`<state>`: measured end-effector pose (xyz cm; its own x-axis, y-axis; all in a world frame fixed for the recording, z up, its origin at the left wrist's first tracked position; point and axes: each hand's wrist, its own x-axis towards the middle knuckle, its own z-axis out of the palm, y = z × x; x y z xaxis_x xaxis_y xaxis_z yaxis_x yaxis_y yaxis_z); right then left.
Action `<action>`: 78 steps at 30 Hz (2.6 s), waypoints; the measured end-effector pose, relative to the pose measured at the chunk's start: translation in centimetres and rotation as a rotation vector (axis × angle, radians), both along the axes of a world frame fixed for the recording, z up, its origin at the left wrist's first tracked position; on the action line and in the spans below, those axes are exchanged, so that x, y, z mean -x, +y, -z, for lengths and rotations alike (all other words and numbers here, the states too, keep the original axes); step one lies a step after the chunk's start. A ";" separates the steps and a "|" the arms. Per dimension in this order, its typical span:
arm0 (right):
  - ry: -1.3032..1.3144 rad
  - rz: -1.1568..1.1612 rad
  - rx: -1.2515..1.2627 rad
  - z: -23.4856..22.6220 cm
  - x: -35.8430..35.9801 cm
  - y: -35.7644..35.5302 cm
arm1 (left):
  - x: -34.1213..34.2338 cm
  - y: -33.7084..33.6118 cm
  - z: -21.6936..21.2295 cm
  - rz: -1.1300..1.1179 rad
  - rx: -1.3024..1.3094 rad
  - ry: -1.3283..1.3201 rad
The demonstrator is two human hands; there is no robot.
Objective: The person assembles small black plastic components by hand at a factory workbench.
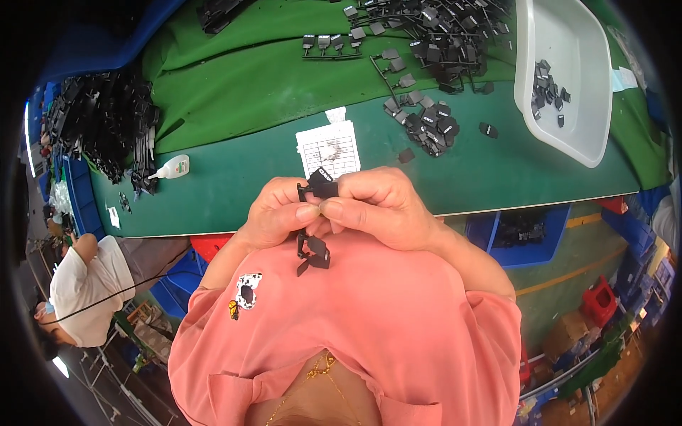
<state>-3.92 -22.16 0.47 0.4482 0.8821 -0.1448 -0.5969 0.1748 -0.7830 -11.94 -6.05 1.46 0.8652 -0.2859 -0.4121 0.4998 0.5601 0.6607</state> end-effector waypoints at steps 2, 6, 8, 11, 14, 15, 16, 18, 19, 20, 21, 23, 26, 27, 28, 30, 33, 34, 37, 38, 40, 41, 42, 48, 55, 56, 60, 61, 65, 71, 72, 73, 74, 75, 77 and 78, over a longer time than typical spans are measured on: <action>0.056 0.014 -0.032 -0.3 0.1 0.1 | 0.0 -0.1 -0.4 -0.011 0.125 0.014; 0.189 0.115 -0.165 0.0 0.3 0.3 | 0.1 -0.1 -0.1 -0.107 0.255 0.004; 0.463 0.248 -0.334 0.8 -0.3 -0.2 | -0.1 1.0 1.0 -0.235 0.502 -0.007; 0.386 0.266 -0.275 0.3 -0.2 -0.3 | 0.7 0.7 -0.3 -0.260 0.169 0.054; 0.280 0.087 -0.094 1.0 -0.8 -0.5 | 0.0 0.8 -1.2 -0.109 -0.102 0.050; 0.232 0.034 -0.041 0.9 -0.8 -0.2 | -0.1 0.9 -1.4 0.035 -0.283 0.071; 0.182 -0.019 0.010 0.7 -0.9 0.1 | -0.1 0.9 -1.6 0.034 -0.283 0.071; 0.198 -0.063 0.024 0.8 -0.9 -0.2 | -0.2 0.9 -1.7 0.107 -0.288 0.110; 0.138 -0.110 0.031 1.0 -1.0 -0.3 | -0.2 0.9 -1.6 0.109 -0.287 0.110; 0.078 -0.157 0.038 1.1 -1.0 -0.4 | -0.1 0.9 -1.3 0.086 -0.262 0.111; 0.078 -0.154 0.041 1.0 -1.1 -0.4 | -0.2 0.8 -1.1 0.064 -0.236 0.113; 0.167 -0.160 0.088 0.7 -1.3 -0.1 | -0.8 0.8 -1.5 0.087 -0.256 0.148; 0.279 -0.150 0.078 0.4 -1.6 0.4 | -1.1 0.8 -1.7 0.076 -0.254 0.163; 0.274 -0.168 0.073 0.0 -1.7 0.5 | -1.0 0.9 -1.8 0.048 -0.232 0.141; 0.378 -0.152 0.126 -0.8 -1.6 0.9 | -0.3 0.8 -2.0 -0.002 -0.218 0.144; 0.486 0.001 0.180 -1.0 -0.8 1.4 | -0.4 0.8 -2.6 0.001 -0.137 0.265; 0.027 0.019 0.420 0.5 -0.7 1.0 | -0.7 1.0 -2.0 0.060 -0.259 0.100; 0.065 0.004 0.350 -1.1 -0.7 1.8 | -0.7 1.0 -2.3 0.078 -0.269 0.054; 0.074 0.137 0.420 -0.6 0.2 1.1 | 0.1 0.4 -1.1 -0.054 -0.272 -0.241; 0.090 0.042 0.363 -0.2 -0.2 0.8 | 0.4 0.1 -0.4 -0.090 -0.282 -0.271; 0.043 0.170 0.495 -0.4 0.3 2.3 | 0.9 -0.3 0.5 -0.165 -0.279 -0.324; 0.008 0.192 0.520 -0.2 0.5 2.4 | 1.2 -0.2 0.4 -0.221 -0.288 -0.335; -0.026 0.218 0.544 0.0 0.6 2.4 | 1.5 -0.1 0.4 -0.190 -0.298 -0.315; -0.110 0.087 0.574 -1.4 0.6 3.6 | 2.0 -0.2 2.0 -0.335 -0.359 -0.364; -0.184 -0.176 0.437 -1.5 0.8 4.4 | 3.9 1.3 1.0 -0.333 -0.428 -0.269; -0.229 -0.154 0.452 -1.6 1.1 4.7 | 4.0 1.3 1.3 -0.350 -0.427 -0.305; -0.260 -0.245 0.375 -1.3 1.4 5.5 | 4.6 1.0 1.9 -0.523 -0.457 -0.419; -0.219 -0.244 0.322 -1.2 1.6 5.7 | 5.0 1.1 1.6 -0.555 -0.378 -0.404; -0.283 -0.029 0.395 -1.4 3.8 6.6 | 6.3 1.6 0.9 -0.596 -0.363 -0.397; -0.071 -0.162 0.340 -0.7 3.3 7.2 | 7.2 1.7 1.0 -0.623 -0.406 -0.427; -0.076 -0.158 0.337 -0.9 3.5 7.3 | 7.1 1.7 1.3 -0.621 -0.407 -0.433; -0.070 -0.218 0.335 -1.8 4.0 7.3 | 7.1 1.5 1.4 -0.637 -0.419 -0.441; -0.065 -0.277 0.332 -2.3 4.3 7.3 | 7.2 1.4 1.3 -0.653 -0.430 -0.449; -0.069 -0.286 0.330 -2.3 4.2 7.2 | 7.4 1.3 1.2 -0.662 -0.435 -0.451; -0.234 -0.264 0.397 -1.8 4.2 7.3 | 8.0 1.3 0.9 -0.594 -0.475 -0.403; -0.238 -0.264 0.393 -1.9 4.1 7.2 | 8.2 1.2 0.9 -0.595 -0.478 -0.408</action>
